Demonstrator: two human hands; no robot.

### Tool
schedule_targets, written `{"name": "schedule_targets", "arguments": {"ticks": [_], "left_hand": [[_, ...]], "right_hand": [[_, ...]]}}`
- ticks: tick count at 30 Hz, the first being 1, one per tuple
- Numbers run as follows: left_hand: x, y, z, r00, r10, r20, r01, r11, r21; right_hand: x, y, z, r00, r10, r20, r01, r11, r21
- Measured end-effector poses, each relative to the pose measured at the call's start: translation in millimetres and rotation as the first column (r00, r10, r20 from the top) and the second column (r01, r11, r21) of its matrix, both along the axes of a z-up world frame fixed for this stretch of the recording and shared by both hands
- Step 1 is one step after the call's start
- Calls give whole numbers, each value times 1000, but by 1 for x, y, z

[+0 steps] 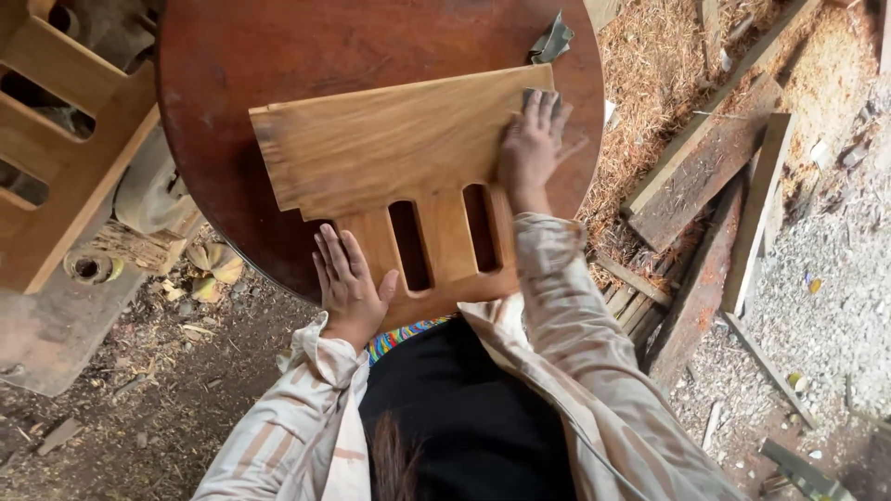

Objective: The person sands a wooden chair backrest using a sanding block. They hold the piece vertically at first, then place it on a round table to sand the flat surfaces and edges.

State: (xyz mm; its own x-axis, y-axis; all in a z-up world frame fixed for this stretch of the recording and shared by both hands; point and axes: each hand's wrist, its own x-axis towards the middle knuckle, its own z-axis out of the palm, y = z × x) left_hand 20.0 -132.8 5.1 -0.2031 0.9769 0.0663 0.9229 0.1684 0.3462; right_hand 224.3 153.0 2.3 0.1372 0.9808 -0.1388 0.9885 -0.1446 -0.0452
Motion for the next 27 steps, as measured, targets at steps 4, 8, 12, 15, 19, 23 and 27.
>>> {"name": "schedule_targets", "arguments": {"ticks": [4,8,12,15,19,23,27], "left_hand": [[0,5,7,999,9,-43,-9,1000,10],[-2,1,13,1000,2,-28,-4,997,-75],[-3,-2,2,998,-16,-58,14,1000,-28],[-1,0,1,999,13,-40,-15,999,-48],[-2,2,1,1000,-4,-20,3,999,-38],[-4,-9,-6,998,-30,46,35,995,-95],[-6,-15,17,996,-54,-70,54,999,1]], "right_hand": [[-134,-55,-2,875,484,23,-480,859,177],[-167,-89,35,572,806,-155,-810,585,53],[-41,-3,17,825,553,117,-565,815,133],[-13,22,4,994,25,-107,-36,994,-101],[-149,-42,14,916,400,2,-400,916,-21],[-214,-98,49,490,864,-113,-868,495,25],[-110,-26,36,767,639,-65,-625,766,154]]}}
